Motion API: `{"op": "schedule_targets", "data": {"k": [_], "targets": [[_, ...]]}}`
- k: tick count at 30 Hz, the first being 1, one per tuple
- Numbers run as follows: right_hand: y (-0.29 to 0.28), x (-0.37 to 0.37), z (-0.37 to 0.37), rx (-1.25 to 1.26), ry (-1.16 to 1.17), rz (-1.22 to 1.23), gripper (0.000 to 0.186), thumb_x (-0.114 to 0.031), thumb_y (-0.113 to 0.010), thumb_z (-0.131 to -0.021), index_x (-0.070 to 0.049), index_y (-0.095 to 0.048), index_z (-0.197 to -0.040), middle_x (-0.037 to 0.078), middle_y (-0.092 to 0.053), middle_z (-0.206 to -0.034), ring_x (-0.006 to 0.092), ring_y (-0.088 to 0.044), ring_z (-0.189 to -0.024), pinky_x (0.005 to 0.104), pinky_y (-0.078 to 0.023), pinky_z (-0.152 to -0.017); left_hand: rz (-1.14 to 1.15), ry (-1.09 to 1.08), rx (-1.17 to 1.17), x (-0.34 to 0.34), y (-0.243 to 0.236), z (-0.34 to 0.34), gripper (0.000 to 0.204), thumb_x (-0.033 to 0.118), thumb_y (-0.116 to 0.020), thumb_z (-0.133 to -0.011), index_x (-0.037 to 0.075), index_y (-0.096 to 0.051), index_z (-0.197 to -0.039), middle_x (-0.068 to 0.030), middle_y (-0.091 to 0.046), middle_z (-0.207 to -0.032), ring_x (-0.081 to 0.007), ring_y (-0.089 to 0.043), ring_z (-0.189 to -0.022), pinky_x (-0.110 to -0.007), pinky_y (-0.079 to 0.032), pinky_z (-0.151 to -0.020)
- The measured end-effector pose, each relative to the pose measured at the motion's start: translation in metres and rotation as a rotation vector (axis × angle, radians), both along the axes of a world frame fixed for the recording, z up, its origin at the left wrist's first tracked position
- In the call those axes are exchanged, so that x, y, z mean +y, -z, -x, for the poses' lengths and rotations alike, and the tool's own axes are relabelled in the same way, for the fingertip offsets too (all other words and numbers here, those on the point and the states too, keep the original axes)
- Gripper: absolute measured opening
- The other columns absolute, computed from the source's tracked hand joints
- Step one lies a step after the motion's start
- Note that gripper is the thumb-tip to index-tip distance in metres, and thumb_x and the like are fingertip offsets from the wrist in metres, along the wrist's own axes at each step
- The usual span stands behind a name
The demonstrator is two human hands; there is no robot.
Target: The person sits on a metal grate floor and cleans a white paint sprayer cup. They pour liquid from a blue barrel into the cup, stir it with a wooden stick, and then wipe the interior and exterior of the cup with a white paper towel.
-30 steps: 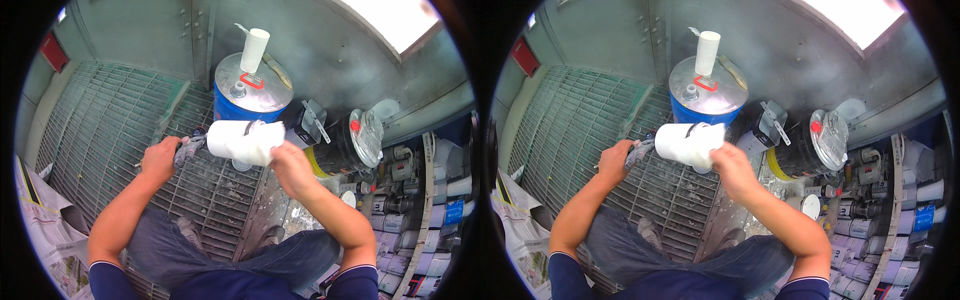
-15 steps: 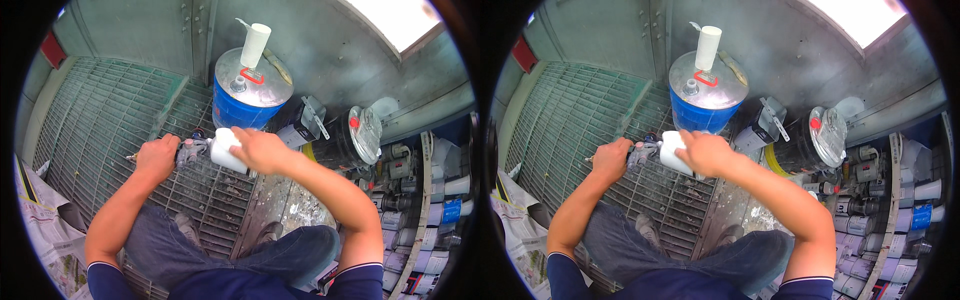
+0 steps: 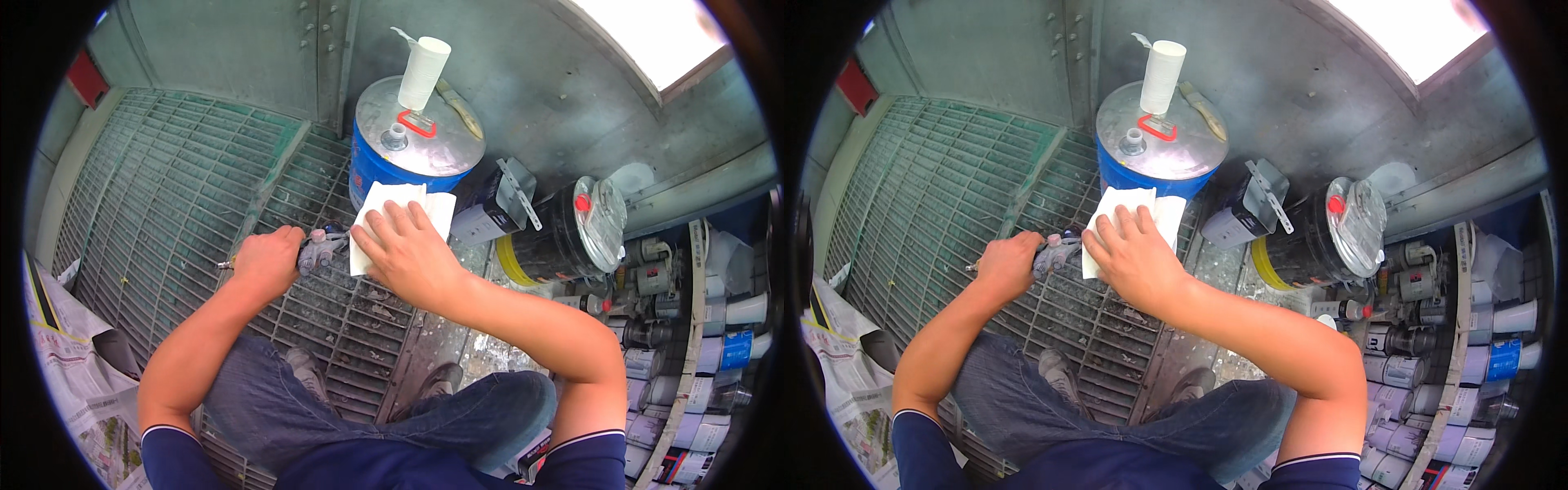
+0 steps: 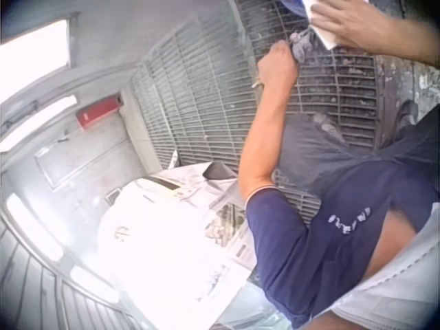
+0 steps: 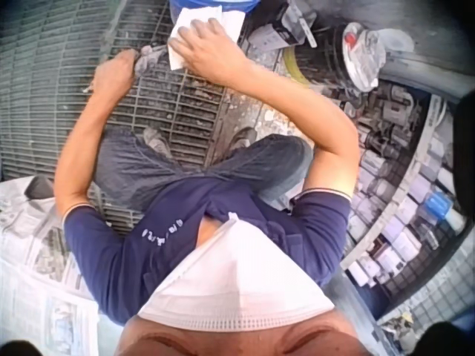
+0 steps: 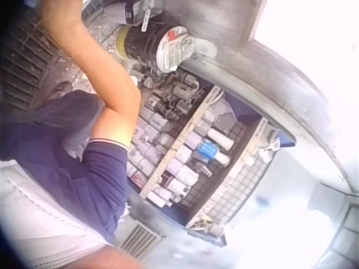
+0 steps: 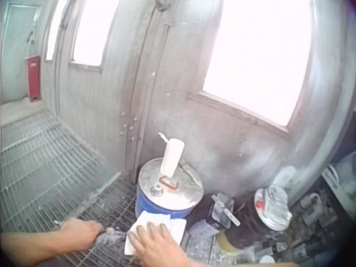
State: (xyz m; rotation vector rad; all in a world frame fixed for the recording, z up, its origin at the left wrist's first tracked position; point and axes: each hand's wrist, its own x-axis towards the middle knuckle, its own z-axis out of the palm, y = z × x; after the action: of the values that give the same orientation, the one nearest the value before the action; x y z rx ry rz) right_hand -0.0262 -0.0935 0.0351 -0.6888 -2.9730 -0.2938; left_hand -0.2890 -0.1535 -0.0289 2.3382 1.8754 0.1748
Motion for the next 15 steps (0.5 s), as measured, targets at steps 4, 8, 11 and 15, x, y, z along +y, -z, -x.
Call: {"op": "schedule_targets", "data": {"k": [4,8,11,15], "targets": [[0.033,0.006,0.009,0.079,0.029,0.306,0.058,-0.037,-0.069,-0.087,-0.003,-0.056,-0.132,0.015,-0.065,-0.117,0.0361,-0.064,-0.106,0.0445,-0.054,-0.086,-0.124,0.098,0.044,-0.001,-0.002,-0.010,0.019,0.011,-0.069,-0.076,0.008,-0.058,-0.091,-0.0091,-0.063,-0.085,-0.0284,-0.070,-0.072,-0.042,-0.055,-0.062],[0.023,0.056,0.011,-0.184,0.419,1.522,0.053,-0.037,-0.065,-0.083,0.002,-0.064,-0.119,0.011,-0.073,-0.093,0.0245,-0.072,-0.078,0.0400,-0.057,-0.069,-0.301,0.214,0.036,-0.004,-0.010,-0.018,0.015,0.013,-0.066,-0.076,0.011,-0.059,-0.089,-0.0043,-0.058,-0.081,-0.0224,-0.065,-0.068,-0.038,-0.052,-0.061],[0.063,0.043,-0.029,0.149,0.744,2.363,0.035,-0.032,-0.062,-0.091,-0.003,-0.067,-0.111,0.005,-0.074,-0.091,0.0134,-0.072,-0.075,0.0312,-0.061,-0.067,-0.431,0.289,-0.037,-0.004,-0.022,-0.021,0.013,0.014,-0.063,-0.077,0.011,-0.059,-0.089,-0.0025,-0.056,-0.080,-0.0206,-0.062,-0.069,-0.036,-0.050,-0.062],[0.097,0.019,-0.045,0.535,0.884,2.688,0.025,-0.024,-0.059,-0.094,-0.006,-0.068,-0.109,0.004,-0.073,-0.090,0.0127,-0.071,-0.070,0.0285,-0.061,-0.063,-0.382,0.319,-0.114,-0.007,-0.011,-0.026,0.014,0.014,-0.063,-0.077,0.011,-0.060,-0.090,-0.0026,-0.058,-0.081,-0.0216,-0.063,-0.070,-0.037,-0.050,-0.063]]}}
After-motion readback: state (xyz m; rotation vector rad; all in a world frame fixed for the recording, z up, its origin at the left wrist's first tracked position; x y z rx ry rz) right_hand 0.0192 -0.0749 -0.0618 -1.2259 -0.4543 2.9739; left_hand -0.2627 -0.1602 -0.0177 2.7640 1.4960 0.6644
